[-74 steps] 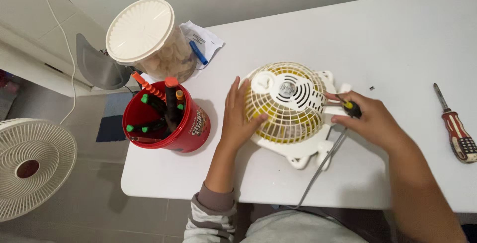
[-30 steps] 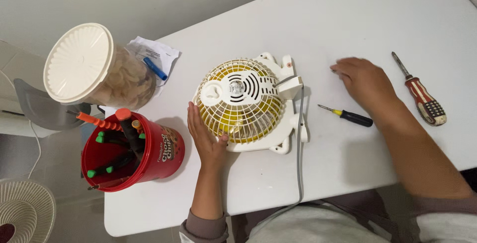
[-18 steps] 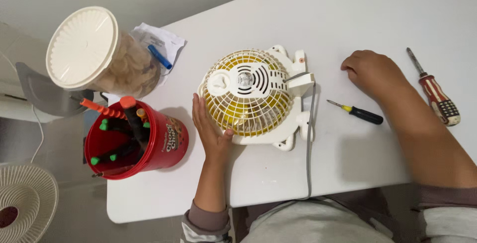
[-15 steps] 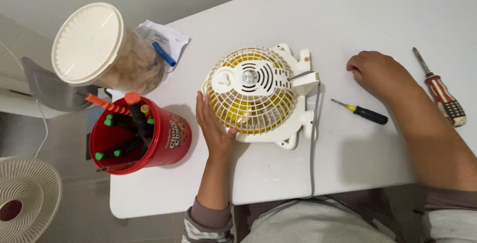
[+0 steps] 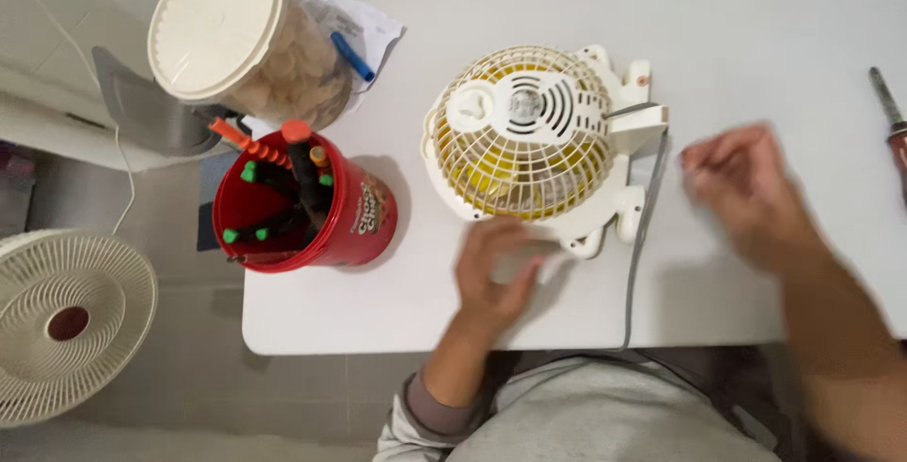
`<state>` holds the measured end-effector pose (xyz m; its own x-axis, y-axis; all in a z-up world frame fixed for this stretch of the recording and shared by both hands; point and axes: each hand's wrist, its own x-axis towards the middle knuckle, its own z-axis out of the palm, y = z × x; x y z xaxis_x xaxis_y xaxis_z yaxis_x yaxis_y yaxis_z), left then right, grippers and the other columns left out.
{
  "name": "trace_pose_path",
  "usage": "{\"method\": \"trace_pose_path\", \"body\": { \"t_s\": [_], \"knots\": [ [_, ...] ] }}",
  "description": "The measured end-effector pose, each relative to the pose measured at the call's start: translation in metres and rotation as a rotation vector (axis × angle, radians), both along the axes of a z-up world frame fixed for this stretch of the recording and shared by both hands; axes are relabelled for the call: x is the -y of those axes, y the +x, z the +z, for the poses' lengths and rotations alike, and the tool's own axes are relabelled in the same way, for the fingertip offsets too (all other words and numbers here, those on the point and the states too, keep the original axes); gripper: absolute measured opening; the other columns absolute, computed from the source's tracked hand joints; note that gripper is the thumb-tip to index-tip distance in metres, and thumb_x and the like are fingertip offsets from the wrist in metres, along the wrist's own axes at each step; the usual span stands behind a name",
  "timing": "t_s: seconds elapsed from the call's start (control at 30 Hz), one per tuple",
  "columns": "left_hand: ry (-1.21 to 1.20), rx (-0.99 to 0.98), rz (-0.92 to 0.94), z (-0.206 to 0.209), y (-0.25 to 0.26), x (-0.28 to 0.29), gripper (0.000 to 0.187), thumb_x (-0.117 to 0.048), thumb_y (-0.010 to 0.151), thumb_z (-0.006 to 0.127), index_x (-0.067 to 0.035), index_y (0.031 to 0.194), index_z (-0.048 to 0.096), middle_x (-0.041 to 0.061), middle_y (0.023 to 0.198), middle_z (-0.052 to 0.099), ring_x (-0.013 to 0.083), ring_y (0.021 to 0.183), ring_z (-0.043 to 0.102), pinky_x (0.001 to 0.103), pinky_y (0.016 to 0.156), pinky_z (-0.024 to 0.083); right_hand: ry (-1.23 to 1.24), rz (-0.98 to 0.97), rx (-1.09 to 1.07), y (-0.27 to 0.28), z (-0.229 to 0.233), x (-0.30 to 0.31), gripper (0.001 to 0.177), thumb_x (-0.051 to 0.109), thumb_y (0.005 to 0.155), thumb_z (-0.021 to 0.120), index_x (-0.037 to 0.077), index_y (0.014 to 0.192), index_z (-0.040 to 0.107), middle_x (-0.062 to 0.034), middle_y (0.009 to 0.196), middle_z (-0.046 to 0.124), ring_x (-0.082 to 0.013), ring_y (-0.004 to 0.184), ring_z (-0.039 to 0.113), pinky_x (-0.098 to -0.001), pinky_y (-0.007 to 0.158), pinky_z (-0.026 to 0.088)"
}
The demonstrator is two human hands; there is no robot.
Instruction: The person assembles a small white and yellow electric fan on a white table. They use a screwdriver to tighten screws on the fan's base and cage, rotate the fan to access different screw locations, and adjust the power cord.
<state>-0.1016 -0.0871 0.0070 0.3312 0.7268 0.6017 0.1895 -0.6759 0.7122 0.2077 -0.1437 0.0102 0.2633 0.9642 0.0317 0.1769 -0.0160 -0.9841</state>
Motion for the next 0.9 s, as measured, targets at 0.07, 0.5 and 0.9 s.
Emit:
{"method": "trace_pose_path", "body": {
  "t_s": [0.07,0.5,0.9],
  "knots": [
    [-0.083,-0.009,-0.101,0.009,0.011,0.02,0.027,-0.01,0.09,0.079,-0.006,0.115,0.071,0.013,0.118,0.071,0.0272,0.111,0.071,0.037,0.097,0.059,0.005,0.122,-0.219,-0.036,-0.012,0.014,0.026,0.0,0.095,0.057,0.011,0.111,0.039,-0.0129,0.112,0.061,-0.0181,0.105,0.06,-0.0359,0.093,0.054],
    [-0.031,-0.028,-0.105,0.013,0.01,0.023,0.023,0.002,0.084,0.082,-0.006,0.105,0.074,0.007,0.101,0.072,0.0217,0.092,0.072,0.031,0.079,0.059,-0.173,0.258,-0.478,-0.112,-0.027,0.019,0.017,0.003,0.095,0.06,0.009,0.105,0.048,-0.0053,0.107,0.061,-0.0115,0.104,0.059,-0.0295,0.091,0.053],
    [-0.381,0.288,0.246,-0.032,-0.023,-0.018,0.007,-0.012,0.097,0.071,-0.009,0.096,0.066,0.014,0.146,0.051,0.0275,0.139,0.051,0.043,0.12,0.041,-0.157,0.071,-0.2,-0.116,-0.043,0.012,0.017,0.009,0.097,0.066,0.005,0.112,0.072,-0.0004,0.096,0.07,-0.0073,0.086,0.063,-0.0239,0.078,0.054]
  ]
}}
